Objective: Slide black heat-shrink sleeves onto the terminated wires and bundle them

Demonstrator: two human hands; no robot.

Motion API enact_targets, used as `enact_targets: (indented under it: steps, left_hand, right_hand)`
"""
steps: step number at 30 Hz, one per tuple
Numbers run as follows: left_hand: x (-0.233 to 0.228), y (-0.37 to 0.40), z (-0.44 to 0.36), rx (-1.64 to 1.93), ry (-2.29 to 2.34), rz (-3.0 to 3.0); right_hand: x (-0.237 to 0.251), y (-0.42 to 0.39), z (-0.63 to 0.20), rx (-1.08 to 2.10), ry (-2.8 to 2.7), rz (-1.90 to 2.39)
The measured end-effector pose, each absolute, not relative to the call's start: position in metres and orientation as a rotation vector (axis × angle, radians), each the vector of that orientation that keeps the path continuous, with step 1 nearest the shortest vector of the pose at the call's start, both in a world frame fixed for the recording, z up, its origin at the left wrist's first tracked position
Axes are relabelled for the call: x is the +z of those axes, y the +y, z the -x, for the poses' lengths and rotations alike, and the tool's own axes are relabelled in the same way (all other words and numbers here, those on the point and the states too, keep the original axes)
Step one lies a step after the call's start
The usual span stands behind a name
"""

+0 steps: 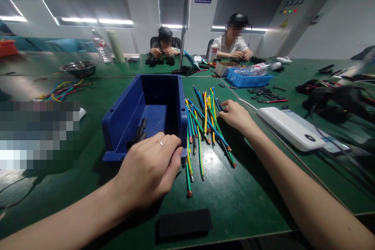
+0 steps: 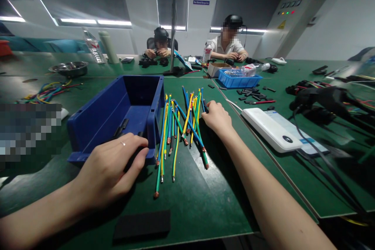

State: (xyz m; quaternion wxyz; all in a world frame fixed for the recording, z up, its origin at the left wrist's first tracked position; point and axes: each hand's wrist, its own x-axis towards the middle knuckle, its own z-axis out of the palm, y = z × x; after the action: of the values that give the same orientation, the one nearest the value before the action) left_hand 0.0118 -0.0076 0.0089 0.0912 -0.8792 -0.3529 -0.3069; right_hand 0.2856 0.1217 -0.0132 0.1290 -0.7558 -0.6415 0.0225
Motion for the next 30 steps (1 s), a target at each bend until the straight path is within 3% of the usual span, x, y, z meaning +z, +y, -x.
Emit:
enact_targets:
  steps: [15, 30]
  left_hand:
    - [0.009, -0.007, -0.013, -0.92, -1.046, 2.612]
    - [0.009, -0.009, -0.013, -0.92, -1.05, 2.605]
  right_hand:
    - [-0.004, 0.119, -0.296, -0.112, -1.822, 2.251]
    - [-0.03, 0.122, -0.255, 0.309, -2.051, 1.678]
